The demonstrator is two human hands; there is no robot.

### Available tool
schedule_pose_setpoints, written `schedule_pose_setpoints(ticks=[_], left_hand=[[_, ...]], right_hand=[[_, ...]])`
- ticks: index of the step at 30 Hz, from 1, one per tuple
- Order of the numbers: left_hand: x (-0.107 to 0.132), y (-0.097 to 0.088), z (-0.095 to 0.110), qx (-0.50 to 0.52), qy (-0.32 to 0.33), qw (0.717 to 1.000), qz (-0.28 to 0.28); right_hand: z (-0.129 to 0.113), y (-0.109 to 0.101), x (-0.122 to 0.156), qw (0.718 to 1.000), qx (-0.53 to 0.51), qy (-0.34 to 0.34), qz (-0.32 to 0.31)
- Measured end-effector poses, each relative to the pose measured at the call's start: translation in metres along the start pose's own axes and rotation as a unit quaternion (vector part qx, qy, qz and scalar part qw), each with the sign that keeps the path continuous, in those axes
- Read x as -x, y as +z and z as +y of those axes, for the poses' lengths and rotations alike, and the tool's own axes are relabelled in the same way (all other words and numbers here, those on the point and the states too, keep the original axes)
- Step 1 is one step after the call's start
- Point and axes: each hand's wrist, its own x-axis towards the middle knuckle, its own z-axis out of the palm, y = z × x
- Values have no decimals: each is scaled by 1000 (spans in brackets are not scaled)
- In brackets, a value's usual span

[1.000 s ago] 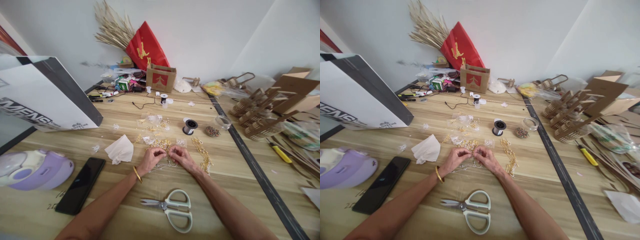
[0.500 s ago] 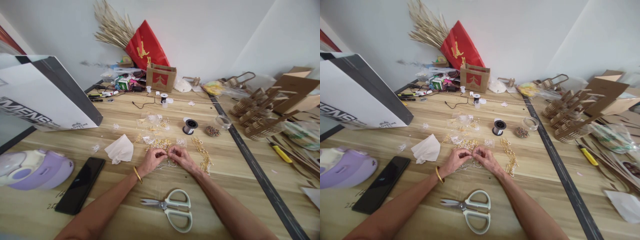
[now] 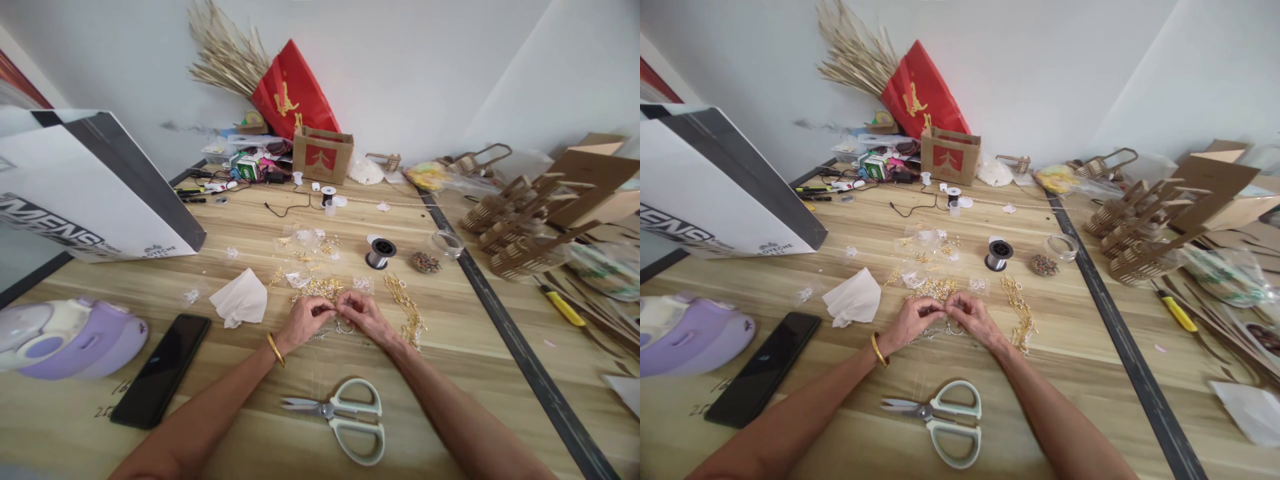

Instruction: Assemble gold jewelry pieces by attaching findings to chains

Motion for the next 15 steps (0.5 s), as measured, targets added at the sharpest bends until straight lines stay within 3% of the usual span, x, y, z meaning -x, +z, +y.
schedule_pose_setpoints(ticks=[15], left_hand=[[1,-3,7,-16,13,1000,-9]], right_hand=[[1,0,0,1000,4,4,3]])
